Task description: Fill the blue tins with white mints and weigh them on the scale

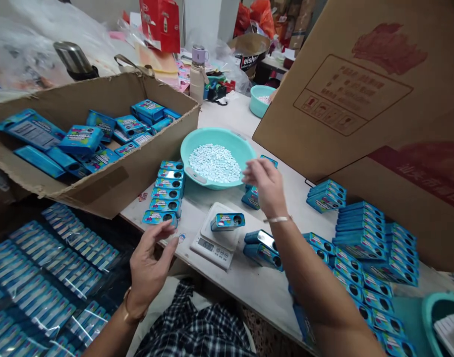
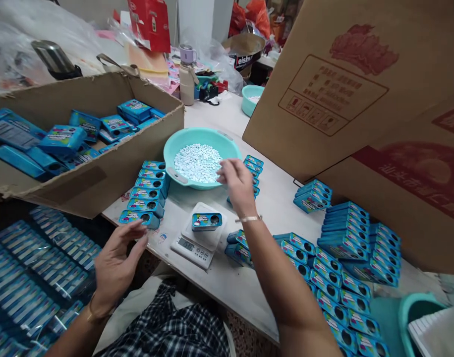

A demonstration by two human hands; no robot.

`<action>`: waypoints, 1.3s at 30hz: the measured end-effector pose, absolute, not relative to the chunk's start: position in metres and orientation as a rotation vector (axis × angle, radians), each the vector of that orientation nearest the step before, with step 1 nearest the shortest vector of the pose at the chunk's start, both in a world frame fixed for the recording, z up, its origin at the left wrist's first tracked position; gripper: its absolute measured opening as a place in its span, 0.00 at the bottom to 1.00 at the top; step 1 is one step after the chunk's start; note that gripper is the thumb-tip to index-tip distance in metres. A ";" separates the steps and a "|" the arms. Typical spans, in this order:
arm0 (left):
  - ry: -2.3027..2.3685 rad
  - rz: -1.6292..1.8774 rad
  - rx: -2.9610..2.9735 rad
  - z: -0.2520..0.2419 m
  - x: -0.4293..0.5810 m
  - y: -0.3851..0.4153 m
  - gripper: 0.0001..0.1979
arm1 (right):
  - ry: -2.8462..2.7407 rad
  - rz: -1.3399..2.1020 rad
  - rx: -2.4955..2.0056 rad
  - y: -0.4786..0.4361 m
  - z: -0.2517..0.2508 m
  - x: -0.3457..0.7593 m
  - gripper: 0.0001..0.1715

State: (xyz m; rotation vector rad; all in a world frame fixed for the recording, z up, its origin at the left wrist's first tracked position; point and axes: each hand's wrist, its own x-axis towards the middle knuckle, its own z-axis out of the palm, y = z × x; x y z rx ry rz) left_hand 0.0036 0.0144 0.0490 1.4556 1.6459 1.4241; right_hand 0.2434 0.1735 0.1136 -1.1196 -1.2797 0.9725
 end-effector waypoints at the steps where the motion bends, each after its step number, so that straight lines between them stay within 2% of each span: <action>1: 1.645 1.426 1.399 0.045 0.001 0.007 0.18 | -1.509 0.955 -1.186 0.196 0.109 0.237 0.15; 3: 1.640 1.402 1.330 0.037 -0.001 -0.007 0.18 | -1.992 0.897 -1.360 0.237 0.093 0.222 0.18; 5: 1.645 1.369 1.303 0.030 -0.003 -0.017 0.18 | -2.341 0.933 -1.590 0.271 0.072 0.208 0.31; 6: 1.652 1.355 1.298 0.026 -0.005 -0.021 0.18 | -2.383 0.982 -1.629 0.283 0.062 0.203 0.33; 8: 1.668 1.339 1.288 0.019 -0.009 -0.026 0.19 | -2.418 1.075 -1.664 0.298 0.044 0.195 0.33; 12: 1.666 1.291 1.283 0.007 -0.017 -0.027 0.19 | -2.363 1.223 -1.618 0.306 0.025 0.189 0.23; 16: 1.627 1.243 1.315 0.003 -0.014 -0.022 0.18 | -2.200 1.377 -1.535 0.305 0.022 0.186 0.13; 22: 1.585 1.240 1.375 0.008 -0.003 -0.016 0.17 | -1.680 1.617 -1.330 0.304 0.041 0.204 0.15; 29: 1.469 1.215 1.566 0.028 0.016 0.009 0.18 | -1.054 1.637 -1.003 0.292 0.070 0.236 0.15; 35: 1.325 1.168 1.900 0.054 0.048 0.054 0.25 | -0.763 1.566 -0.823 0.249 0.090 0.255 0.18; 39: 1.252 1.105 2.058 0.060 0.067 0.080 0.29 | -0.471 1.605 -0.620 0.203 0.096 0.273 0.15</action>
